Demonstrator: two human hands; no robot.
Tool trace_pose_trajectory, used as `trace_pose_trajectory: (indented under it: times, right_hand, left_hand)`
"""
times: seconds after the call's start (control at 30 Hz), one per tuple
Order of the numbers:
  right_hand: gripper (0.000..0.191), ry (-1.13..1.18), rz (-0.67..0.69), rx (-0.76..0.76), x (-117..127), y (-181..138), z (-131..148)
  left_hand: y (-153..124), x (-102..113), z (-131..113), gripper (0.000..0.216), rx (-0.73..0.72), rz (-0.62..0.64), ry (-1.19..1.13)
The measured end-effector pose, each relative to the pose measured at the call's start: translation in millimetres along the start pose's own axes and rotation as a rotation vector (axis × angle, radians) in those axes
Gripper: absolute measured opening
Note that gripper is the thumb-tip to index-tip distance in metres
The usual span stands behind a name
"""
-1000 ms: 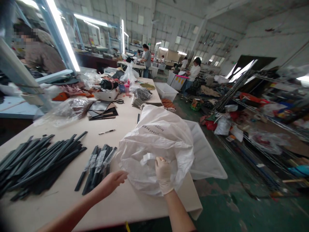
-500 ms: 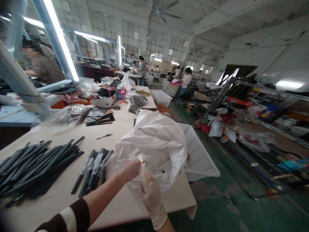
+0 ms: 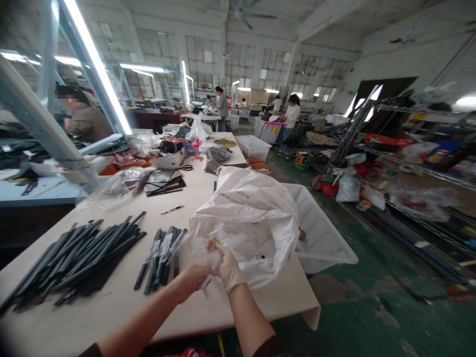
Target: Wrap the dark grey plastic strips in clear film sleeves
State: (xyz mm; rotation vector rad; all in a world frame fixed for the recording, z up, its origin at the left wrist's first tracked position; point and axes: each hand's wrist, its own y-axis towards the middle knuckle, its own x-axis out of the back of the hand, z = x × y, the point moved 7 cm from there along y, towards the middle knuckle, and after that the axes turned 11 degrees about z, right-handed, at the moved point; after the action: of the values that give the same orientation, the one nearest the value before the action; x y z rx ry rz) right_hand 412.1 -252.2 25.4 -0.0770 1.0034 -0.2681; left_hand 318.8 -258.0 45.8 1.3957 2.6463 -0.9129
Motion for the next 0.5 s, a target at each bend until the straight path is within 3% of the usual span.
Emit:
trace_pose_trajectory:
  times: [0.13, 0.27, 0.4, 0.5]
  right_hand:
    - [0.005, 0.126, -0.082, 0.001, -0.4, 8.9, 6.4]
    - [0.004, 0.098, -0.066, 0.018, -6.5, 3.5, 17.4]
    - [0.007, 0.033, 0.106, -0.017, -25.7, -9.2, 7.7]
    - [0.004, 0.016, 0.14, -0.059, -27.5, -17.2, -10.4]
  left_hand:
    - [-23.1, 33.4, -8.1, 0.039, -0.101, -0.151, -0.041]
    - [-44.5, 56.8, -28.2, 0.052, -0.217, -0.16, 0.0]
    - [-43.4, 55.9, -50.2, 0.05, -0.202, -0.108, 0.236]
    - [-33.2, 52.8, -59.0, 0.043, -0.167, -0.124, 0.348]
